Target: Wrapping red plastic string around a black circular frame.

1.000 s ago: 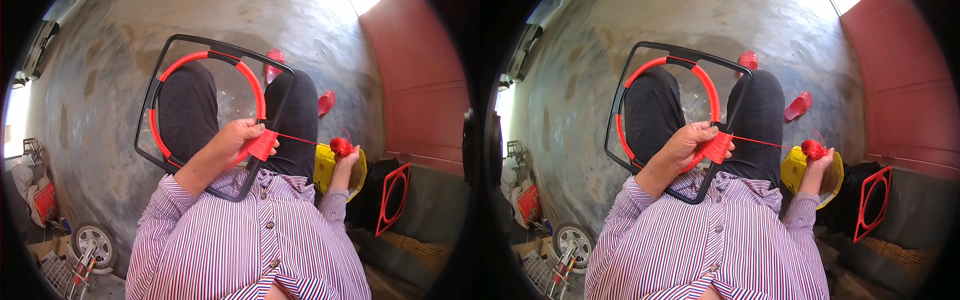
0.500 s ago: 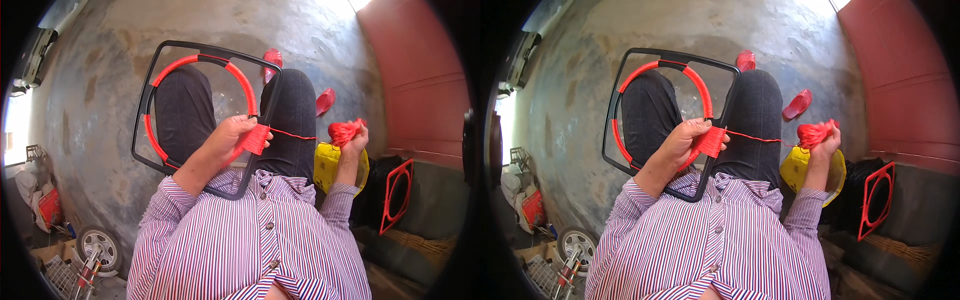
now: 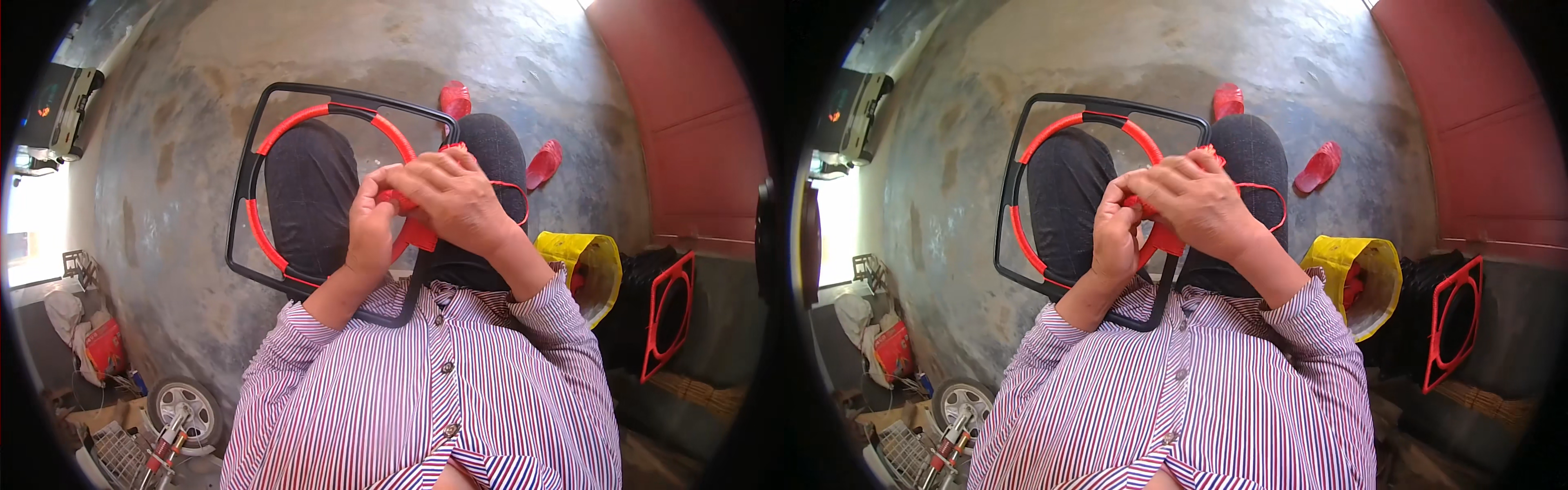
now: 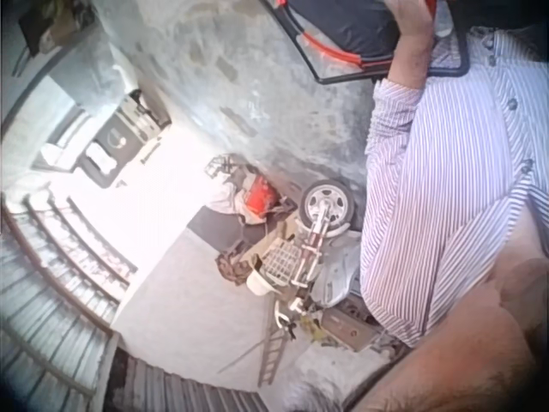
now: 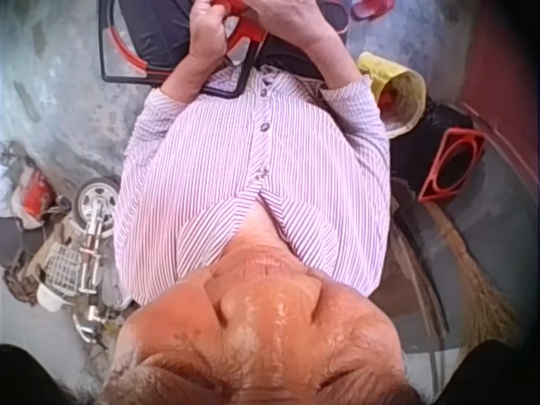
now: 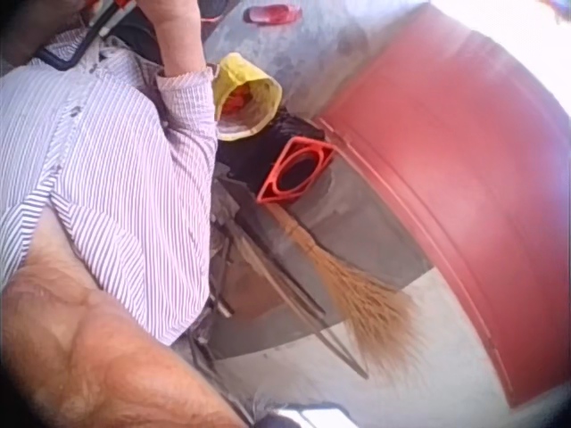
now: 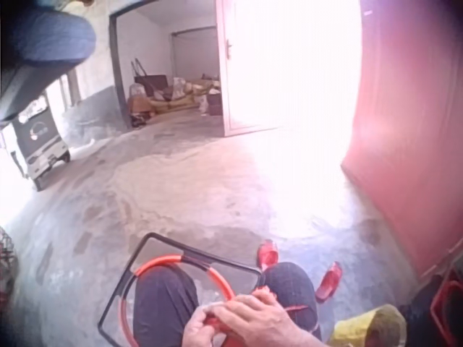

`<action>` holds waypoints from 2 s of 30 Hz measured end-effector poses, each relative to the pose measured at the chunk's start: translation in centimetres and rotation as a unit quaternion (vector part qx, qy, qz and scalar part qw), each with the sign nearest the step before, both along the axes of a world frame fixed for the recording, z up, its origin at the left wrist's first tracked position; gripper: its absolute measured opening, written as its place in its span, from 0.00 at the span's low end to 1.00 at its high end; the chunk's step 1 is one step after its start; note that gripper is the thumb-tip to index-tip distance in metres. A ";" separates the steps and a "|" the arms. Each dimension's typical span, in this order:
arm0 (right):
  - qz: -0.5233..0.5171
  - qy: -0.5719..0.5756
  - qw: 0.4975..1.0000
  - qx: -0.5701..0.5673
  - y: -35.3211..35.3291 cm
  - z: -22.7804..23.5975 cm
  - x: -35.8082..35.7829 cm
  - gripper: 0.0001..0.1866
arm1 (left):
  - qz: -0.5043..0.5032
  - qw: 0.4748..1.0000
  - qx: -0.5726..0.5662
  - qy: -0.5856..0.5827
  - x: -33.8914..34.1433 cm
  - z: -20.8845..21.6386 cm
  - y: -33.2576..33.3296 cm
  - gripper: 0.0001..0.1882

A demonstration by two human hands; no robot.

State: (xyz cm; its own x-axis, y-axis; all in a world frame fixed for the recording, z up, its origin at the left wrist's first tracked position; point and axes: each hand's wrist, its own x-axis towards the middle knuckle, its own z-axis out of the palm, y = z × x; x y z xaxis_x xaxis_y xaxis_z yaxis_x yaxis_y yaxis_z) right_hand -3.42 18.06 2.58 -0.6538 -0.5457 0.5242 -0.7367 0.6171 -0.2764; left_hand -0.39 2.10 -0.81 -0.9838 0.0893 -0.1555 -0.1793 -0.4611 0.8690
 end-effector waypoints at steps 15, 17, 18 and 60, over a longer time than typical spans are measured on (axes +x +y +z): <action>-0.169 -0.128 0.977 0.027 3.1 -1.9 2.7 0.14 | -0.021 0.987 0.026 -0.158 -0.9 -1.1 -0.9 0.19; -0.186 -0.126 0.974 0.019 3.0 -1.2 2.8 0.17 | -0.040 0.988 0.031 -0.148 -0.8 -1.0 -0.8 0.20; -0.193 -0.110 0.975 0.011 3.1 -1.0 2.6 0.18 | -0.044 0.983 0.061 -0.165 -0.9 -0.7 -0.8 0.21; -0.161 -0.118 0.980 -0.014 2.7 -2.3 2.8 0.18 | -0.132 0.909 0.294 -0.266 -1.2 -0.7 -1.5 0.19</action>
